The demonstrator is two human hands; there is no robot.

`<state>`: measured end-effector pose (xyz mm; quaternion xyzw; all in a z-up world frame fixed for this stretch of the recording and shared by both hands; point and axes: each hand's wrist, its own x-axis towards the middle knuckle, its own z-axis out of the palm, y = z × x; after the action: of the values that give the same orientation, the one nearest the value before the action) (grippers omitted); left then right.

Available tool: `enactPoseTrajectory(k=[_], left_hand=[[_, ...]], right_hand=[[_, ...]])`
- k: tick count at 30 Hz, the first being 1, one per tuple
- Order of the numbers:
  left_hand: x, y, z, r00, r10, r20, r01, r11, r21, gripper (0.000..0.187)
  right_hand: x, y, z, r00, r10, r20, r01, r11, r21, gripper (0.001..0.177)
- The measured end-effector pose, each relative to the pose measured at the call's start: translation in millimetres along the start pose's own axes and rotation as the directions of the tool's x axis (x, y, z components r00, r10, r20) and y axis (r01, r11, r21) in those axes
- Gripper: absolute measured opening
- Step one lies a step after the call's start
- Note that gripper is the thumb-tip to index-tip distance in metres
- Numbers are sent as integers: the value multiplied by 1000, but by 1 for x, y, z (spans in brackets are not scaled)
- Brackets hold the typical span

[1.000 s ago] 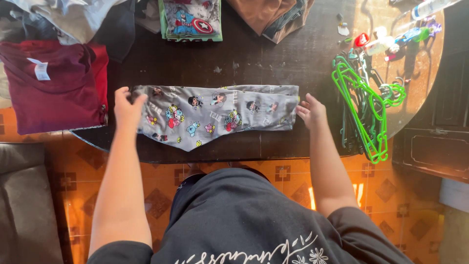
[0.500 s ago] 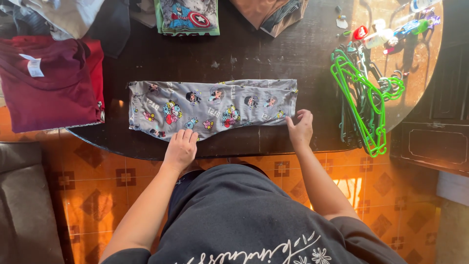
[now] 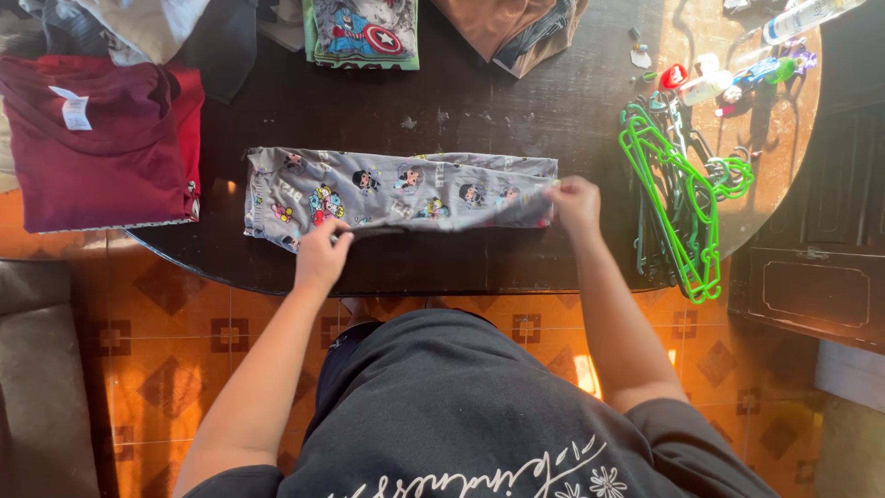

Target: Folding various items of clothing on a table.

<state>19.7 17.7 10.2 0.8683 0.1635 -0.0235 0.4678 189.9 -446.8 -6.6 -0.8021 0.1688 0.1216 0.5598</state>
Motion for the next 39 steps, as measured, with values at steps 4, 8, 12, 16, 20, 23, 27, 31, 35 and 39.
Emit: enactPoseTrajectory(k=[4, 8, 12, 16, 20, 23, 27, 31, 35, 39], left_hand=[[12, -18, -3, 993, 69, -95, -79, 991, -111, 18], [10, -12, -7, 998, -25, -57, 17, 989, -148, 16], [0, -5, -6, 999, 1, -38, -4, 997, -76, 17], [-11, 4, -6, 1000, -22, 5, 22, 1000, -4, 16], [-12, 24, -9, 973, 223, 52, -229, 946, 231, 36], [-16, 37, -8, 934, 337, 117, -352, 823, 446, 44], [-15, 4, 12, 912, 402, 85, -361, 685, 633, 25], [-4, -6, 9, 926, 344, -153, -265, 883, 388, 23], [9, 30, -15, 938, 167, -304, -196, 978, -68, 21], [18, 77, -65, 997, 74, -23, -77, 886, -457, 8]], right_hand=[[15, -88, 9, 954, -285, 92, 259, 939, 228, 13], [-13, -137, 17, 926, -373, 57, 368, 926, 86, 7], [-23, -39, 9, 878, -478, 4, 478, 876, -65, 9], [-55, 36, 9, 982, -183, 42, 187, 932, -311, 19], [-87, 9, 22, 922, -379, 83, 359, 754, -551, 33], [-94, 2, 23, 817, -533, 219, 539, 573, -617, 34], [-77, 21, 15, 745, -578, 333, 602, 369, -708, 12], [-74, -26, -3, 726, -634, 265, 584, 367, -724, 12], [-72, -80, -15, 646, -761, 54, 688, 550, -474, 10], [-66, -132, -33, 898, -440, 32, 422, 878, 226, 7]])
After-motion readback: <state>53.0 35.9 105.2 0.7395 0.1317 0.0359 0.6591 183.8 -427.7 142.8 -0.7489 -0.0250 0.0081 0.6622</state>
